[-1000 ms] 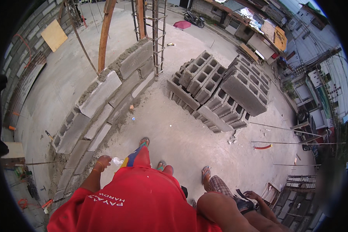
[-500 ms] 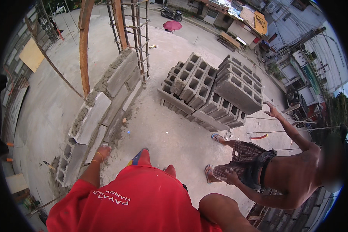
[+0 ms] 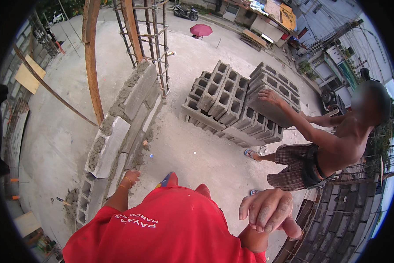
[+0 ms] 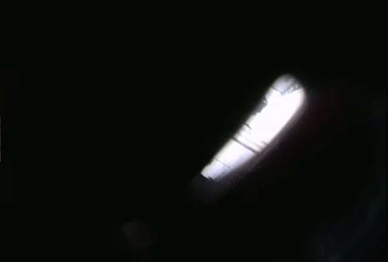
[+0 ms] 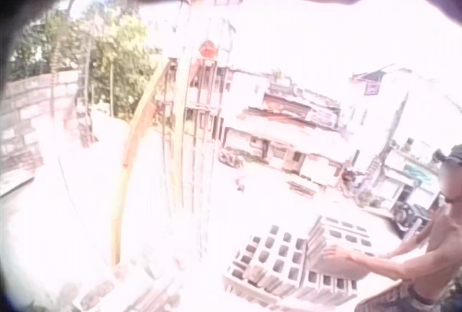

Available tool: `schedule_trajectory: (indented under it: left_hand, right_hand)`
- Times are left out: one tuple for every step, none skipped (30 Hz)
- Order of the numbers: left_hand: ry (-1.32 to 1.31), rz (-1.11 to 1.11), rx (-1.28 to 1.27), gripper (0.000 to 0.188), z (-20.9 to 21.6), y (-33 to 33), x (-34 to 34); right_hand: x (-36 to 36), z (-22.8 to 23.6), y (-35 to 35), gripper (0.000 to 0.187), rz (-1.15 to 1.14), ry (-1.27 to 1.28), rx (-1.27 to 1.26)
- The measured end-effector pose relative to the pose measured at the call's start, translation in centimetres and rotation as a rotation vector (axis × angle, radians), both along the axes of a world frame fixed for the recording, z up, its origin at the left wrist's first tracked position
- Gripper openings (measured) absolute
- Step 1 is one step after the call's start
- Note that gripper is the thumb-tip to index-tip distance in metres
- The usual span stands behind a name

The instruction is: The person repeatedly picks up concrete hollow blocks from a pile and stacks them on a growing stack on the rooftop. The person also carries two blocks at once and places them on a partially built wall.

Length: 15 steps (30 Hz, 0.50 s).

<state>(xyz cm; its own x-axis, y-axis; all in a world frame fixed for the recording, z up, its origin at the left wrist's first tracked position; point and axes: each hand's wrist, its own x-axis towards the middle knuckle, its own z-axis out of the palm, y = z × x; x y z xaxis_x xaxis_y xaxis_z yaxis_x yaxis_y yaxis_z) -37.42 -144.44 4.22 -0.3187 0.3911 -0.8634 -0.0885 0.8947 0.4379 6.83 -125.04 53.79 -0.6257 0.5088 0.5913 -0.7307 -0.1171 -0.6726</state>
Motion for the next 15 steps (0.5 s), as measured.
schedule_trajectory:
  left_hand:
    - [-0.002, -0.002, -0.014, 0.034, -1.3, -0.7, -0.5]
    - [0.028, -0.076, -0.014, 0.035, -2.7, -1.5, -1.3]
    - [0.174, -0.266, -0.004, 0.036, -4.2, -2.6, -1.8]
    - [0.186, -0.491, 0.076, 0.038, -5.6, -3.4, -2.5]
    - [0.244, -0.673, 0.080, 0.039, -6.7, -4.2, -2.9]
    - [0.345, -0.900, 0.222, 0.041, -7.4, -4.8, -3.2]
    - [0.545, -1.259, 0.249, 0.040, -7.9, -5.1, -3.2]
    - [0.525, -1.419, 0.273, 0.038, -7.8, -5.5, -3.6]
    - [0.512, -1.521, 0.202, 0.037, -7.6, -5.4, -3.4]
    - [0.483, -1.466, 0.222, 0.036, -6.9, -5.3, -3.4]
    - [0.458, -1.368, 0.147, 0.035, -6.1, -4.7, -3.0]
    - [0.424, -1.296, 0.147, 0.035, -5.3, -3.8, -2.8]
    - [0.387, -1.244, 0.139, 0.034, -4.3, -3.0, -2.3]
    - [0.327, -1.185, 0.107, 0.034, -3.4, -1.8, -1.9]
    - [0.324, -1.146, 0.077, 0.034, -2.7, -0.4, -1.7]
  right_hand:
    - [0.3, -4.5, 0.1, 0.059, -0.115, 0.013, -0.168]
    - [0.8, -9.6, 0.6, 0.062, -0.181, -0.020, -0.337]
    - [1.7, -14.8, 0.8, 0.060, -0.180, -0.075, -0.562]
    - [3.2, -19.8, 0.5, 0.053, -0.272, -0.286, -0.796]
    - [5.0, -24.4, -0.1, 0.047, -0.486, -0.941, -0.934]
    - [7.3, -28.2, -2.3, 0.051, -0.528, -1.380, -0.603]
    - [9.3, -31.4, -4.4, 0.058, -0.472, -2.048, -0.006]
    - [10.9, -34.1, -6.3, 0.067, -0.338, -2.494, 0.350]
    - [12.8, -35.7, -7.7, 0.060, -0.477, -2.268, -0.325]
    - [14.8, -36.3, -9.3, 0.051, -0.577, -1.991, -1.113]
    - [16.4, -36.6, -10.4, 0.037, -0.714, -1.784, -1.375]
    - [17.6, -36.6, -11.3, 0.037, -0.763, -1.875, -1.355]
    - [18.5, -36.5, -11.6, 0.037, -0.814, -1.963, -1.338]
    - [19.3, -36.5, -11.2, 0.037, -0.801, -1.969, -1.329]
    - [20.0, -36.3, -10.7, 0.037, -0.785, -1.980, -1.326]
